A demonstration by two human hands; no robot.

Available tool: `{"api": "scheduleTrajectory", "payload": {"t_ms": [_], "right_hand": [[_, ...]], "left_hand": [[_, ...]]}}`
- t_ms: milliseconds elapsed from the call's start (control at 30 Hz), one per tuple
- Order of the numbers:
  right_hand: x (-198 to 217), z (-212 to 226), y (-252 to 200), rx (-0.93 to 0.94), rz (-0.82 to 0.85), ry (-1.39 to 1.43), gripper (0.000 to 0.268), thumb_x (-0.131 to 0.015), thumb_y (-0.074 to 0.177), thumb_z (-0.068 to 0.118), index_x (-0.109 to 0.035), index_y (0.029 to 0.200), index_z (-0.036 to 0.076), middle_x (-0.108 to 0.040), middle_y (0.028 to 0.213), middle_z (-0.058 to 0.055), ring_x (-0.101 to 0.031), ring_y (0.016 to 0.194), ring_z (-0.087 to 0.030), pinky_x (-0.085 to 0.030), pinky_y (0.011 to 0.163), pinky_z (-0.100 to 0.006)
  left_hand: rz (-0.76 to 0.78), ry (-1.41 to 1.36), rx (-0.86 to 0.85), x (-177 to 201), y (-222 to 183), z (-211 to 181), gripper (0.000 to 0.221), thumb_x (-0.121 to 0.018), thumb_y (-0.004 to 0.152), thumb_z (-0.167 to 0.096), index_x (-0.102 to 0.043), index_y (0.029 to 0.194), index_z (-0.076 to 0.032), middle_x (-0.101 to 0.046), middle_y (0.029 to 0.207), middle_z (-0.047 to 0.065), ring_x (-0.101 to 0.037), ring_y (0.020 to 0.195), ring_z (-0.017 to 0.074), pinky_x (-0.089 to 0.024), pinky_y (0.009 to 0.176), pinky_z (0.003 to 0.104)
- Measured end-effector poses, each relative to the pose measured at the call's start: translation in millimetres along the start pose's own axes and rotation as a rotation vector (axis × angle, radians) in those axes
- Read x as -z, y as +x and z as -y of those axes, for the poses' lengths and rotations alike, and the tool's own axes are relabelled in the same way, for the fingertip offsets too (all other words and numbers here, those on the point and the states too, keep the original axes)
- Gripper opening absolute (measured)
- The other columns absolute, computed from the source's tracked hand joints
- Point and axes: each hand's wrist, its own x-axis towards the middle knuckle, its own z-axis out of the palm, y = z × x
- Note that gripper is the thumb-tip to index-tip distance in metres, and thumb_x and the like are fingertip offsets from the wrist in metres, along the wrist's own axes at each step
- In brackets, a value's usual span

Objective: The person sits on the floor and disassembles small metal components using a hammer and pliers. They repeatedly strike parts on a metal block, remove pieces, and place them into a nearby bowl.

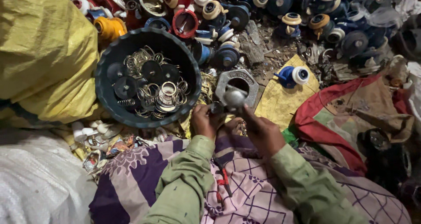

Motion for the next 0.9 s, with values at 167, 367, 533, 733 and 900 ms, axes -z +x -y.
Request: {"api": "scheduleTrajectory", "payload": {"t_ms": [167, 367, 533, 733, 900], "right_hand": [[16.4, 13.3, -6.1, 0.077, -0.192, -0.075, 0.056, -0.079, 0.088, 0.012, -0.058, 0.139, 0.021, -0.064, 0.081, -0.013, -0.066, 0.066, -0.032, -0.052, 0.058, -0.044], [1.7, 5.4, -5.5, -0.028, 0.135, -0.141, 0.072, -0.075, 0.087, 0.009, -0.053, 0.15, 0.033, -0.066, 0.08, -0.013, -0.066, 0.063, -0.033, -0.053, 0.058, -0.046], [0.8, -12.8, -6.8, -0.155, 0.097, 0.022, 0.08, -0.073, 0.078, 0.006, -0.05, 0.151, 0.032, -0.067, 0.083, -0.016, -0.07, 0.069, -0.035, -0.055, 0.063, -0.047], [11.2, -22.8, -10.8, -0.181, -0.048, 0.18, 0.076, -0.074, 0.083, 0.008, -0.048, 0.153, 0.023, -0.069, 0.091, -0.023, -0.072, 0.076, -0.028, -0.056, 0.071, -0.038], [2.1, -34.9, -5.2, -0.38, 0.069, 0.237, 0.083, -0.075, 0.076, 0.007, -0.05, 0.153, 0.026, -0.067, 0.082, -0.022, -0.066, 0.068, -0.016, -0.055, 0.068, -0.033]], "left_hand": [[-0.003, 0.022, -0.029, 3.7, 2.4, -5.0, 0.034, -0.091, 0.065, -0.015, -0.078, 0.095, -0.006, -0.07, 0.093, 0.011, -0.069, 0.084, 0.0283, -0.056, 0.074, 0.038], [0.039, 0.047, 0.003, 5.3, 1.4, -3.4, 0.034, -0.097, 0.071, -0.024, -0.08, 0.094, -0.006, -0.068, 0.09, 0.015, -0.067, 0.086, 0.0308, -0.053, 0.075, 0.041], [-0.035, 0.064, -0.109, -2.7, 1.0, 13.3, 0.043, -0.093, 0.064, -0.017, -0.074, 0.099, -0.002, -0.069, 0.097, 0.016, -0.067, 0.089, 0.0308, -0.055, 0.077, 0.041], [0.021, -0.06, 0.159, -14.7, -0.3, 25.0, 0.043, -0.078, 0.076, -0.013, -0.069, 0.118, -0.008, -0.074, 0.101, 0.011, -0.071, 0.081, 0.0243, -0.057, 0.073, 0.038], [0.151, 0.044, 0.252, -1.4, 8.8, 20.3, 0.029, -0.07, 0.095, -0.031, -0.075, 0.115, -0.01, -0.077, 0.101, 0.015, -0.073, 0.088, 0.027, -0.056, 0.081, 0.039]]}}
